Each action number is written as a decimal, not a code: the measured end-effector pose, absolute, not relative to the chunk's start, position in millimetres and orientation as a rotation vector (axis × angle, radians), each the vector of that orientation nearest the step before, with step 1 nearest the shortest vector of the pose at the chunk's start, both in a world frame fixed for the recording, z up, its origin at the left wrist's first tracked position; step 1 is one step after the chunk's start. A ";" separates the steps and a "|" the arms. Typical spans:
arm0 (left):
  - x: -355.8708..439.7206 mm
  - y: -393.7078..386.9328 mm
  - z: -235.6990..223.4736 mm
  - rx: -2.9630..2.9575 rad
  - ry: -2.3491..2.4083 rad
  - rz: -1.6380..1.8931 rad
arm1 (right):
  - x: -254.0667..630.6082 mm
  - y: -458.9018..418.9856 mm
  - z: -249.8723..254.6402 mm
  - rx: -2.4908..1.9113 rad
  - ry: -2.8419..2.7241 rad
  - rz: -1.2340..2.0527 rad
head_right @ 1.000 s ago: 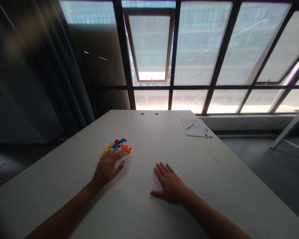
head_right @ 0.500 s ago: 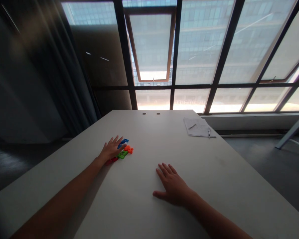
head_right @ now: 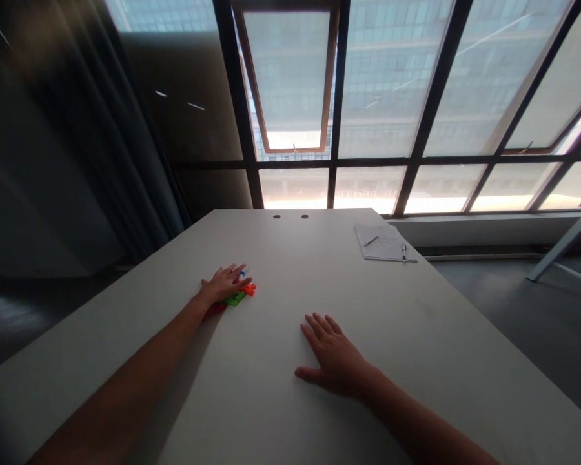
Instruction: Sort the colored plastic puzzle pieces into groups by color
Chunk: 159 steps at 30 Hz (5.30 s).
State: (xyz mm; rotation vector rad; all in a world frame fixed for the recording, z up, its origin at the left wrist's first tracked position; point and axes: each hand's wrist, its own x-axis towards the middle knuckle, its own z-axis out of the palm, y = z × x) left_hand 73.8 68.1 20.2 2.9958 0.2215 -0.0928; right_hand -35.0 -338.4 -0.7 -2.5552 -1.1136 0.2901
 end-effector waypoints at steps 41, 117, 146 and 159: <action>-31.0 58.9 -4.8 2.941 0.025 0.389 | -17.1 -342.8 -11.9 -2.111 -0.702 -0.160; -44.3 9.8 6.5 2.834 -0.261 0.129 | 88.6 -370.3 -16.6 -2.680 -0.901 -0.486; -44.2 12.1 6.5 2.832 -0.267 0.131 | 50.7 -403.7 -20.7 -2.529 -0.914 -0.482; -42.2 8.3 7.1 2.868 -0.250 0.109 | 115.4 -405.6 -17.3 -2.972 -0.555 -0.358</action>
